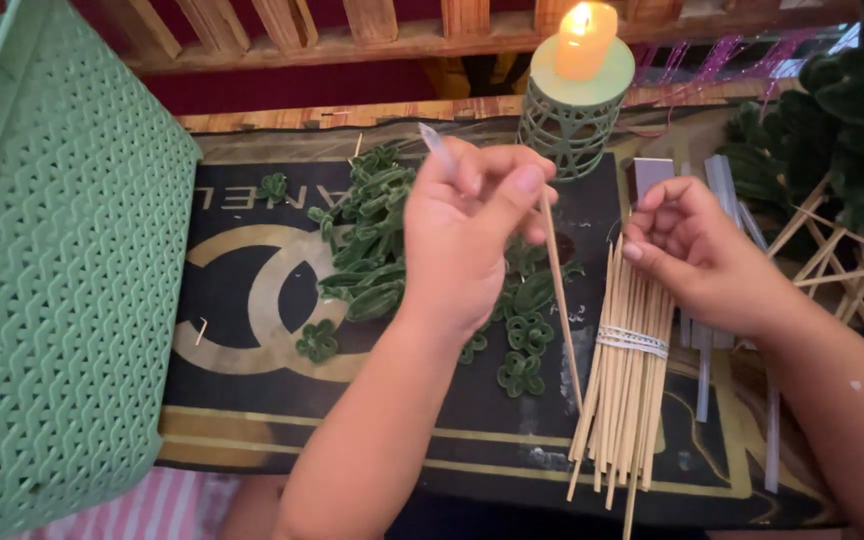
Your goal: Assembling artificial leaves by attaching green fabric leaf components to wooden sticks using a heat source to melt glue.
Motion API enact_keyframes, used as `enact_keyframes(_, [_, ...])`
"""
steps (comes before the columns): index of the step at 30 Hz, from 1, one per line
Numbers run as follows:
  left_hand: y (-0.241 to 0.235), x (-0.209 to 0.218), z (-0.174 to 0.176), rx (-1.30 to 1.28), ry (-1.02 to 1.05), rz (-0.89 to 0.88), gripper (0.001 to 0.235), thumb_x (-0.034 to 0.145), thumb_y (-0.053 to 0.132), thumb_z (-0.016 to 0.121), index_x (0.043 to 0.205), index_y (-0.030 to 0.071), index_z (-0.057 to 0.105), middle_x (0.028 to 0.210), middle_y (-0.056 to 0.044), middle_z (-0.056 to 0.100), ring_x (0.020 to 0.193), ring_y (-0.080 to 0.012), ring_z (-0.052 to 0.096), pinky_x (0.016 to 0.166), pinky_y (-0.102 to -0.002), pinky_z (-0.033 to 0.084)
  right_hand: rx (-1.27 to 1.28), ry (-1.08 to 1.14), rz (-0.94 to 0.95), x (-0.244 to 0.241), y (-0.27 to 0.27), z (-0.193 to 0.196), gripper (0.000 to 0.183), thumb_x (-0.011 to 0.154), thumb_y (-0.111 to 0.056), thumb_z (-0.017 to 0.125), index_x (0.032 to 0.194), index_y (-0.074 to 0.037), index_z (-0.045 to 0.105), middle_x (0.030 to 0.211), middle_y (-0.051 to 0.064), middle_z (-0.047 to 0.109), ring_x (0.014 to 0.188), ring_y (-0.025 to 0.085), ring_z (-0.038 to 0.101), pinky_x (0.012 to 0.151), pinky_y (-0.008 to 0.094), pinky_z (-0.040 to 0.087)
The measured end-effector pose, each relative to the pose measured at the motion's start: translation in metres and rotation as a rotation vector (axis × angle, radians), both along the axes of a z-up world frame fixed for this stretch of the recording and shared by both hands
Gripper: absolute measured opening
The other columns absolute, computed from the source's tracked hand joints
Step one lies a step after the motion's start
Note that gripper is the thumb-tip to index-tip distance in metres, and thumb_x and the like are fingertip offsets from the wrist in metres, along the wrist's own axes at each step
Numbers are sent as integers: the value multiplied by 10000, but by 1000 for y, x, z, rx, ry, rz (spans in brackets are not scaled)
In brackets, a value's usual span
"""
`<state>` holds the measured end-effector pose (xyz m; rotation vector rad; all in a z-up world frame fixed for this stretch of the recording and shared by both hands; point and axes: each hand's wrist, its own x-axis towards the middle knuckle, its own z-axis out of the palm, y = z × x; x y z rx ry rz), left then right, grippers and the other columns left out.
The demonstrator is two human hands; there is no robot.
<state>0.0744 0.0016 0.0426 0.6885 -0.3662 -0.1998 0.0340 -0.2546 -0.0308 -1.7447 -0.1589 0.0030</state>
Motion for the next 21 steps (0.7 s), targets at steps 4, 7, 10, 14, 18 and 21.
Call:
enact_keyframes(4, [-2,-2,3,80,-203,243,318,976,-84,626,951,107,373,1098,-156,672,856,-184,638,664,-281,550,322,86,67,-2,1,7,373,855,81,696,1141,-68,508,936,77,656,816,132,642,742,246,545])
enact_keyframes(7, [-5,-2,1,45,-229,316,321,990,-102,603,956,111,366,1101,-141,652,829,-179,608,683,-273,528,520,128,152,-1,-4,1,378,797,100,753,1090,-58,575,886,107,734,765,158,715,715,259,588])
enact_keyframes(10, [-7,0,-1,61,-190,362,312,990,-82,606,946,106,362,1088,-126,646,790,-167,590,683,-264,518,701,147,293,-3,-7,-1,389,782,109,789,1103,-28,617,892,155,780,735,206,764,683,275,623])
enact_keyframes(14, [-4,4,-2,86,-149,385,299,994,-77,592,954,102,356,1075,-118,638,807,-162,594,678,-265,524,792,149,403,-5,-8,-1,361,814,74,810,1121,0,633,901,191,788,722,248,778,640,296,633])
enact_keyframes(18, [-3,4,-2,109,-160,399,302,995,-72,590,958,108,350,1067,-113,630,811,-163,599,682,-265,527,774,158,381,-6,-10,-2,351,826,93,780,1134,4,639,912,185,787,723,253,776,651,302,631])
enact_keyframes(21, [-6,4,-5,111,-155,382,297,1001,-70,580,955,114,352,1062,-111,637,779,-158,587,678,-260,521,777,154,392,-6,-9,0,349,857,128,725,1179,22,643,958,210,789,773,270,783,701,332,636])
